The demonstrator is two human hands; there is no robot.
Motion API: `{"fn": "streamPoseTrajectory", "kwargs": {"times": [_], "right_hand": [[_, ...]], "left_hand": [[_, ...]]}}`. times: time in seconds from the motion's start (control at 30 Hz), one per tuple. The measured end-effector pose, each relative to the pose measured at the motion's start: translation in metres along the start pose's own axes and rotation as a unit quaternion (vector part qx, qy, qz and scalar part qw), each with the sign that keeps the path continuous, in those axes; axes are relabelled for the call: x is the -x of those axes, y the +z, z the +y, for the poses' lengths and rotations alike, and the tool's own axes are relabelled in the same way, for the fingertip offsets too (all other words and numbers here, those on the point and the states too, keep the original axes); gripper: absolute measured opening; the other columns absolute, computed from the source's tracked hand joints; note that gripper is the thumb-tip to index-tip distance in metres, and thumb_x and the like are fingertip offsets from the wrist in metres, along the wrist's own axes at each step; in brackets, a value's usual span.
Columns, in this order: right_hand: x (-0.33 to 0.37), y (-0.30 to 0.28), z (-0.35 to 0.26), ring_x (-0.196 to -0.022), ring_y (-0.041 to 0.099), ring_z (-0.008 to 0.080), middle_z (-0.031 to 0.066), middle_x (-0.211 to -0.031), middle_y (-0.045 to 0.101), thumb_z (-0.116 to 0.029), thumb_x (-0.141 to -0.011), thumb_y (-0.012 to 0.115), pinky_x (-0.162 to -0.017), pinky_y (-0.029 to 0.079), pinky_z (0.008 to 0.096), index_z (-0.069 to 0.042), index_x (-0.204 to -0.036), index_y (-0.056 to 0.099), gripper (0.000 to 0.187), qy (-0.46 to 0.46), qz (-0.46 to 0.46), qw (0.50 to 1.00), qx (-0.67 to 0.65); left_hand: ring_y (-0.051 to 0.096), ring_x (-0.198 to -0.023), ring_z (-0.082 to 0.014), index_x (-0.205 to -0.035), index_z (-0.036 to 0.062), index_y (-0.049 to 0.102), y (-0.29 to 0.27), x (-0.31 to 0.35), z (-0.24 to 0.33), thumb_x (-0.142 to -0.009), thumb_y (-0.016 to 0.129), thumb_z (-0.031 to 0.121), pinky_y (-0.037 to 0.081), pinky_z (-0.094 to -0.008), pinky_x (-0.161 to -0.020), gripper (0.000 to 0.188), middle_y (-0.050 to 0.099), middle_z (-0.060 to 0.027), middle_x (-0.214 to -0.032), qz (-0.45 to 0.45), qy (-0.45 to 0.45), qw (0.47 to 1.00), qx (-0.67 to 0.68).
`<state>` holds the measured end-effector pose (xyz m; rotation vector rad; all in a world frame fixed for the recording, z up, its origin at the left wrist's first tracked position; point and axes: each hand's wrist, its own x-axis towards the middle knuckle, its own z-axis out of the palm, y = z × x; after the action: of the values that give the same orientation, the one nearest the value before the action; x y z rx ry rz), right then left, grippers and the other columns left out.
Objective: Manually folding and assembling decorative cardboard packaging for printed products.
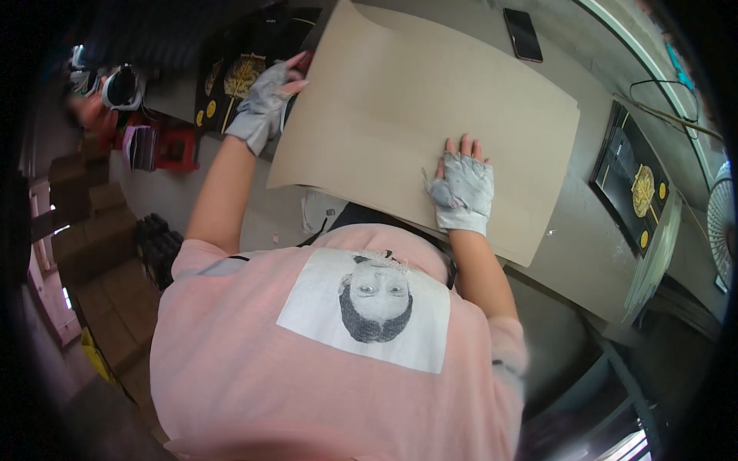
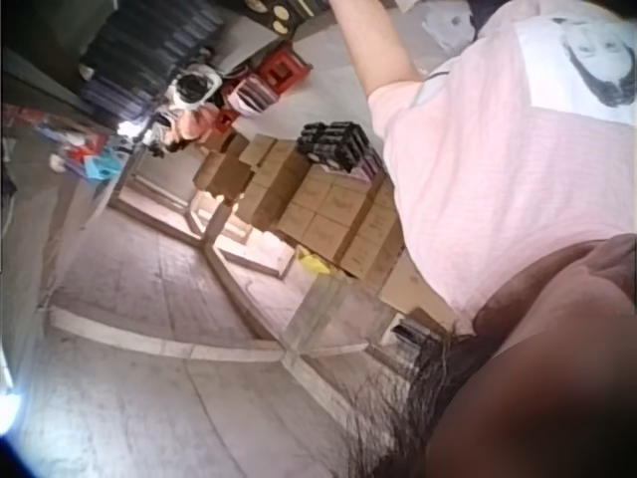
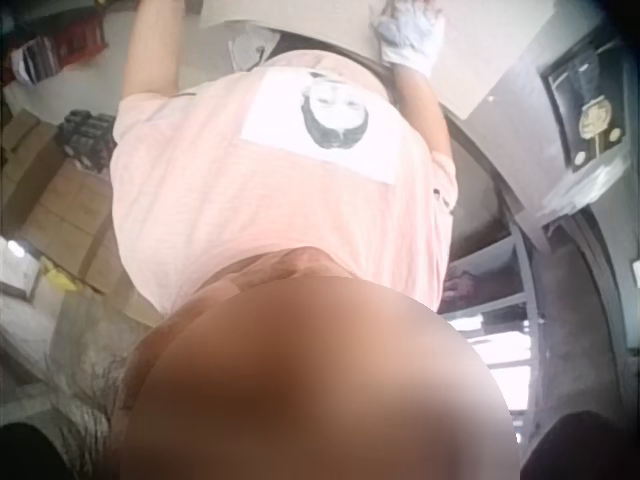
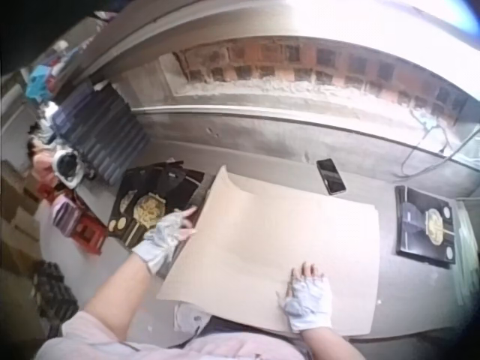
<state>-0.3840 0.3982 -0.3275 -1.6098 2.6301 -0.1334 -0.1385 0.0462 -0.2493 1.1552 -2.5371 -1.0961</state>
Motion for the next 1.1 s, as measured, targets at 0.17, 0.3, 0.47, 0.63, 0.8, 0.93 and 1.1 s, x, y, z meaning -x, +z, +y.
{"fn": "streamPoseTrajectory", "kwargs": {"times": [0.17,0.3,0.47,0.63,0.8,0.93,1.1], "right_hand": [[-0.001,-0.005,-0.001,-0.147,0.046,0.0373,0.0168,-0.157,0.051,-0.032,-0.099,0.057,-0.118,0.036,0.0607,-0.016,-0.146,0.060,0.050,-0.004,0.035,0.999,-0.024],[-0.002,-0.009,-0.002,-0.146,0.046,0.0375,0.0169,-0.157,0.051,-0.032,-0.098,0.057,-0.118,0.036,0.0605,-0.016,-0.146,0.060,0.050,-0.005,0.021,1.000,-0.022],[0.001,-0.007,-0.003,-0.140,0.053,0.0357,0.0182,-0.150,0.058,-0.034,-0.097,0.058,-0.115,0.042,0.0545,-0.014,-0.137,0.066,0.046,-0.005,0.065,0.997,-0.045],[-0.023,-0.024,-0.028,-0.111,0.068,0.0308,0.0147,-0.119,0.072,-0.041,-0.098,0.063,-0.095,0.052,0.0445,-0.011,-0.119,0.073,0.038,0.092,-0.109,0.957,-0.254],[-0.064,-0.021,-0.055,-0.080,0.069,0.0249,0.0085,-0.083,0.073,-0.049,-0.098,0.067,-0.081,0.052,0.0374,-0.007,-0.101,0.073,0.042,0.205,-0.341,0.850,-0.345],[-0.061,-0.040,-0.079,-0.081,0.070,0.0256,0.0085,-0.086,0.073,-0.049,-0.101,0.063,-0.080,0.052,0.0363,-0.008,-0.101,0.073,0.042,0.140,-0.342,0.885,-0.282],[-0.053,0.047,-0.058,-0.118,0.067,0.0403,0.0163,-0.128,0.072,-0.048,-0.094,0.067,-0.102,0.051,0.0481,-0.015,-0.131,0.071,0.050,0.102,-0.214,0.948,-0.212]], "left_hand": [[0.035,-0.154,-0.0381,-0.161,0.0124,0.043,0.103,0.001,0.043,-0.101,0.061,0.047,0.032,-0.0451,-0.124,0.071,0.038,-0.0251,-0.164,0.089,0.138,0.983,-0.076],[0.028,-0.156,-0.0437,-0.164,0.0189,0.037,0.148,0.003,0.085,-0.099,0.057,0.059,0.028,-0.0521,-0.125,0.079,0.026,-0.0256,-0.170,0.098,0.027,0.965,-0.242],[0.023,-0.158,-0.0441,-0.165,0.0245,0.033,0.173,0.005,0.096,-0.099,0.052,0.065,0.024,-0.0550,-0.126,0.080,0.022,-0.0242,-0.172,0.070,-0.005,0.938,-0.339],[0.016,-0.159,-0.0464,-0.165,0.0273,0.033,0.174,0.002,0.085,-0.097,0.052,0.058,0.020,-0.0578,-0.127,0.077,0.017,-0.0214,-0.174,0.049,-0.008,0.950,-0.308],[0.034,-0.153,-0.0417,-0.158,0.0121,0.046,0.172,0.007,0.086,-0.100,0.050,0.047,0.033,-0.0564,-0.122,0.068,0.037,-0.0217,-0.166,0.194,0.122,0.915,-0.333],[0.029,-0.154,-0.0456,-0.160,0.0153,0.044,0.162,0.011,0.085,-0.098,0.052,0.049,0.032,-0.0607,-0.121,0.071,0.032,-0.0240,-0.168,0.078,0.063,0.960,-0.261],[0.031,-0.154,-0.0435,-0.161,0.0080,0.040,0.125,0.023,0.112,-0.102,0.048,0.045,0.031,-0.0575,-0.123,0.070,0.032,-0.0236,-0.167,-0.106,0.062,0.935,-0.332]]}}
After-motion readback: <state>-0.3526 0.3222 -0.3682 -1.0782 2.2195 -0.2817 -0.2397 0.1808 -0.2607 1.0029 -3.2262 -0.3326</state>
